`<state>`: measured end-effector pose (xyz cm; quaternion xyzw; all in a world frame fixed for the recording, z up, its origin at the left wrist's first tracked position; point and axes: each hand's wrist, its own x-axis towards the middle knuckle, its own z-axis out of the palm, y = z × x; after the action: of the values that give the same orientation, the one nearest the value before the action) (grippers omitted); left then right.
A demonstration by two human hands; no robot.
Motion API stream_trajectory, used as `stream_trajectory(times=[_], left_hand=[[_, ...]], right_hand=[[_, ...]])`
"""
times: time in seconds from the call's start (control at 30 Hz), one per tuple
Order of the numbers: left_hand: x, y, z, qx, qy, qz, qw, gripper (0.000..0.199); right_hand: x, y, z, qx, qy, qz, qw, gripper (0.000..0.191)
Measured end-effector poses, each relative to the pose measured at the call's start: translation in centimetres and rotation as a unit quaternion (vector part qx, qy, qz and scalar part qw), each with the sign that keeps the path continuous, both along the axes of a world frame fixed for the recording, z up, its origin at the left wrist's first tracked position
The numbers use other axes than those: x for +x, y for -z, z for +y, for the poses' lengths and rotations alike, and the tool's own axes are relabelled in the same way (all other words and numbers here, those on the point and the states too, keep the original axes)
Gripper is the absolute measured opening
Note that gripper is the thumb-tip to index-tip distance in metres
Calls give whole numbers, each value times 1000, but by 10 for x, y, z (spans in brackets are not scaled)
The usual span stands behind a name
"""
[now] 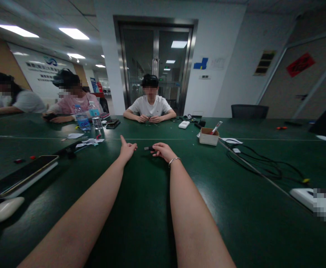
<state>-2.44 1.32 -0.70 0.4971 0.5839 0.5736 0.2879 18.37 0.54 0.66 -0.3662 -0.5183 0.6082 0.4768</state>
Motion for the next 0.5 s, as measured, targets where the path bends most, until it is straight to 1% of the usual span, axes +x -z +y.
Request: stream_trajectory(times=[0.07,0.13,0.23,0.3,0.37,0.4,0.43,0.5], left_hand=[[-3,-3,-3,20,-90,-49,995,104],[-7,-7,-6,27,-154,-106,982,105],[-11,-12,-9,34,-212,-175,961,105],[-13,-14,-11,46,-237,-198,950,103],[-14,-15,-11,54,-243,-209,946,97],[-13,-16,-11,57,-233,-215,947,91],[-12,-16,-10,57,-211,-220,951,81],[-7,-15,-8,50,-132,-217,966,54]], right_hand=[[0,0,0,-3,0,-3,1000,7],[0,0,0,-3,1,-6,1000,7],[0,-1,-1,-2,1,-10,1000,7],[1,-1,-1,-1,0,-12,1000,6],[1,-1,-1,-2,-2,-13,1000,6],[1,-2,-1,-3,-1,-14,1000,6],[1,-2,-2,-4,0,-15,1000,6],[0,-1,-2,-4,2,-13,1000,6]])
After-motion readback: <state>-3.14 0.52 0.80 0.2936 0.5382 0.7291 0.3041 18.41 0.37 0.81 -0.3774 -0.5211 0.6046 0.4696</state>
